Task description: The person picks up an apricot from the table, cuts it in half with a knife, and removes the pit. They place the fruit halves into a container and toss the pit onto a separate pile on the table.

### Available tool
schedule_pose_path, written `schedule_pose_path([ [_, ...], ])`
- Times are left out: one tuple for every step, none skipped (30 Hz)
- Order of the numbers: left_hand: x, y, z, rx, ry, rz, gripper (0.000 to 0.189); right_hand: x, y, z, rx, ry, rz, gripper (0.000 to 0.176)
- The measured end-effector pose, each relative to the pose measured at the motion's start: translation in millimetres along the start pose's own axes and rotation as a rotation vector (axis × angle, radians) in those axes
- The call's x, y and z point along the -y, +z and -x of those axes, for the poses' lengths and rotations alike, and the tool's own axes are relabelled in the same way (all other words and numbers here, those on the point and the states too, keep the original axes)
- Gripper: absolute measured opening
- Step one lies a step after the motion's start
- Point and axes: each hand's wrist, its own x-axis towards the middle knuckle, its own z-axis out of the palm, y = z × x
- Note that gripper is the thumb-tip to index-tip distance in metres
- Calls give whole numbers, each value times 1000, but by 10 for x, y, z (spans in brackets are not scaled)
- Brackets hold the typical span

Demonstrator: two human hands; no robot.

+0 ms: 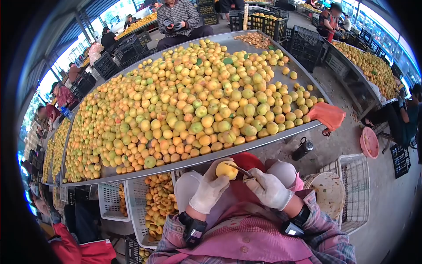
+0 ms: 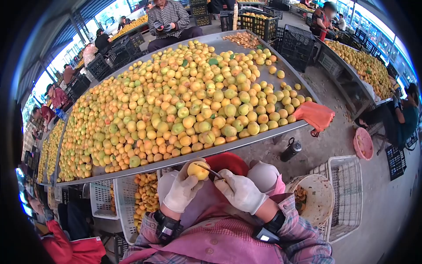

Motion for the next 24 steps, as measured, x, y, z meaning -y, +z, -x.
schedule_pose_path([
  [-6, 6, 6, 2, -6, 5, 47, -26, 34, 10, -8, 17, 41, 27],
  [-14, 18, 13, -2, -4, 4, 47, -36, 52, 14, -6, 14, 39, 27],
  [-22, 34, 22, -2, -13, 4, 46, -43, 66, 18, -18, 18, 53, 27],
  [-27, 43, 24, -1, -21, 4, 46, -47, 74, 15, -31, 23, 67, 28],
  [-25, 43, 28, -3, -20, 3, 46, -35, 72, 14, -31, 21, 66, 28],
  [-19, 44, 32, -7, -22, -20, 45, -11, 62, 20, -28, 29, 99, 28],
  [-14, 48, 30, -11, -25, -43, 45, 5, 52, 25, -25, 37, 132, 28],
  [-18, 67, 28, -11, -25, -44, 45, 11, 51, 30, -26, 37, 132, 28],
  [-29, 95, 32, -10, -12, -80, 45, 16, 56, 36, -37, 32, 159, 28],
  [-35, 110, 34, -9, 2, -116, 44, 23, 60, 40, -48, 28, 187, 29],
  [-31, 95, 37, -9, 1, -116, 44, 33, 61, 41, -47, 29, 186, 29],
  [-26, 67, 42, 6, -22, -123, 44, 47, 59, 42, -51, 38, 212, 29],
  [-22, 52, 45, 22, -45, -129, 43, 64, 55, 41, -53, 47, 238, 30],
  [-22, 61, 44, 21, -45, -128, 43, 92, 44, 39, -52, 47, 238, 30],
  [-24, 79, 40, 20, -40, -180, 49, 126, 31, 35, -30, 68, 262, 31],
  [-22, 94, 36, 19, -36, -231, 56, 147, 28, 32, -8, 88, 285, 31],
  [-13, 108, 32, 17, -36, -231, 56, 155, 33, 30, -7, 88, 285, 31],
  [-4, 124, 26, 37, -27, -246, 53, 162, 39, 27, 2, 104, 281, 32],
  [-2, 132, 23, 56, -17, -261, 50, 166, 43, 26, 12, 119, 277, 32],
  [-24, 135, 13, 55, -16, -261, 50, 144, 46, 23, 12, 118, 277, 32],
  [-57, 138, 2, 70, 1, -381, 48, 102, 60, 22, 13, 125, 255, 32],
  [-74, 140, 9, 85, 15, -499, 47, 71, 81, 29, 14, 133, 232, 31],
  [-72, 149, 16, 83, 16, -499, 47, 54, 100, 34, 16, 132, 232, 31],
  [-67, 164, 12, 72, 23, -404, 48, 41, 117, 33, -27, 83, 184, 30],
])
